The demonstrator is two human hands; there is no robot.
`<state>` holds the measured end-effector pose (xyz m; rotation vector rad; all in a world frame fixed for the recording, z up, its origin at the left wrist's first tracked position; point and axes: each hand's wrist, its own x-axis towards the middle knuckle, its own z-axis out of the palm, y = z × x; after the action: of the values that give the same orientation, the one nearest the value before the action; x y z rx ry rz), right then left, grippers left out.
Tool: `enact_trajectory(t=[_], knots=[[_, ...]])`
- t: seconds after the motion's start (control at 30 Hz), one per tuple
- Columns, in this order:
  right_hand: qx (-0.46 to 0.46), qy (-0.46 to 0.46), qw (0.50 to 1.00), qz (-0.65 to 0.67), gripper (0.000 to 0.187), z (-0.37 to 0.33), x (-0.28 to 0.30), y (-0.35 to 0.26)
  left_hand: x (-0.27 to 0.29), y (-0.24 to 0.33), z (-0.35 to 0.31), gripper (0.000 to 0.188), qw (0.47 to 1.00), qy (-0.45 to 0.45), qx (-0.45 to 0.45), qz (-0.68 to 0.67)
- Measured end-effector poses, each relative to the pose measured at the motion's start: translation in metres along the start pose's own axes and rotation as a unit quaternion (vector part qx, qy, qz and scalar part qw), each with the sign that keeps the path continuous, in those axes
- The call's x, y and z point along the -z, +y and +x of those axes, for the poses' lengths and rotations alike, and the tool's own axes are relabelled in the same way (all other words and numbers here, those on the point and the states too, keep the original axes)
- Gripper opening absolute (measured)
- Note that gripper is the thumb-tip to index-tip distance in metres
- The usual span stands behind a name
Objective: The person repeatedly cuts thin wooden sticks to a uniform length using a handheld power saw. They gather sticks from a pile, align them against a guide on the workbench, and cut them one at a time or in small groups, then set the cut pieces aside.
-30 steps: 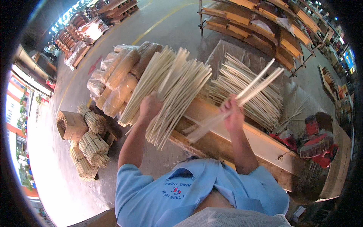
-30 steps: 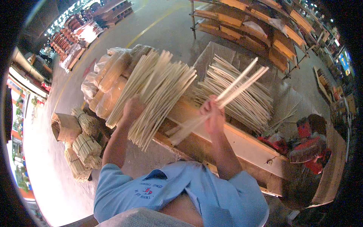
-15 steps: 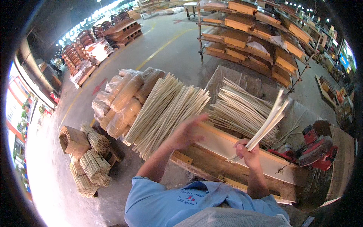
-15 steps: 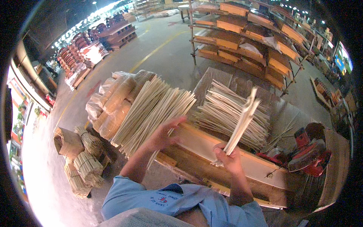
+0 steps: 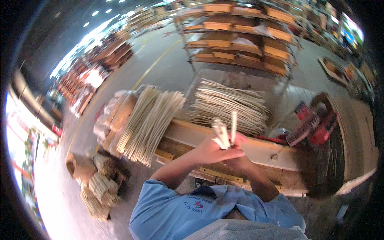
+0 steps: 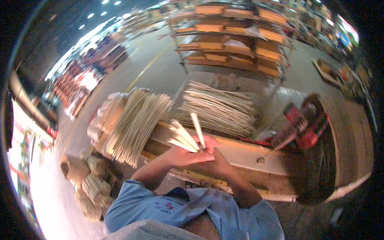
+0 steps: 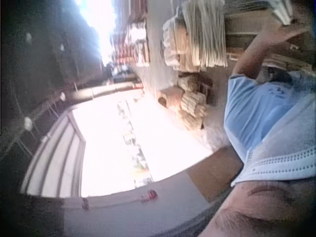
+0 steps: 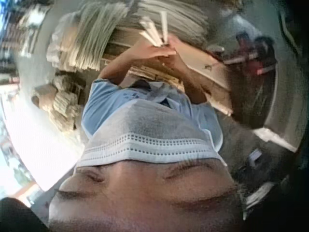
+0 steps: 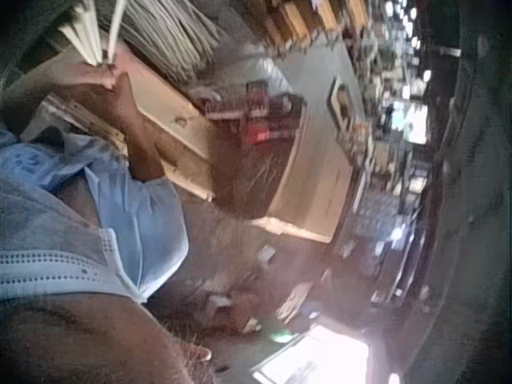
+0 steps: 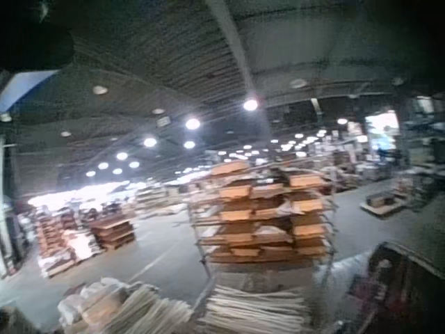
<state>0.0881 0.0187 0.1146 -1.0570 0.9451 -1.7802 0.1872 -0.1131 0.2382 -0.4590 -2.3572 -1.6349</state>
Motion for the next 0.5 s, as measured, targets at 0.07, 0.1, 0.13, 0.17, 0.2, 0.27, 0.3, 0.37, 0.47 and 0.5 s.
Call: enact_trajectory(t=[0.07,0.1,0.13,0.17,0.2,0.27,0.3,0.37,0.47,0.5], knots=[[0.029,0.025,0.992,-0.121,0.041,-0.008,0.006,0.007,-0.004,0.014,0.008,0.021,0.988,0.003,0.106,-0.111],[0.037,0.04,0.986,-0.156,0.037,-0.011,0.012,0.012,-0.005,0.009,0.013,0.018,0.992,-0.015,0.082,-0.097],[0.043,0.047,0.981,-0.186,0.034,-0.012,0.014,0.021,-0.004,0.006,0.014,0.016,0.995,-0.019,0.063,-0.078],[0.04,0.063,0.979,-0.189,0.031,-0.013,0.015,0.028,-0.003,0.012,0.02,0.011,0.996,-0.034,0.052,-0.066],[0.05,0.075,0.976,-0.201,0.03,-0.015,0.018,0.033,-0.003,0.009,0.024,0.011,0.995,-0.046,0.037,-0.076],[0.067,0.091,0.968,-0.225,0.029,-0.015,0.019,0.039,-0.004,0.003,0.026,0.011,0.994,-0.055,0.008,-0.093],[0.069,0.085,0.969,-0.223,0.029,-0.017,0.022,0.039,-0.004,0.004,0.025,0.012,0.989,-0.063,0.028,-0.13],[0.065,0.077,0.972,-0.212,0.028,-0.017,0.016,0.033,-0.002,0.001,0.024,0.012,0.989,-0.069,0.005,-0.134],[0.059,0.095,0.971,-0.212,0.026,-0.018,0.015,0.034,0.001,-0.006,0.028,0.012,0.993,-0.083,0.011,-0.086],[0.054,0.101,0.968,-0.222,0.025,-0.017,0.017,0.041,0.0,-0.006,0.028,0.012,0.991,-0.077,0.047,-0.095]])
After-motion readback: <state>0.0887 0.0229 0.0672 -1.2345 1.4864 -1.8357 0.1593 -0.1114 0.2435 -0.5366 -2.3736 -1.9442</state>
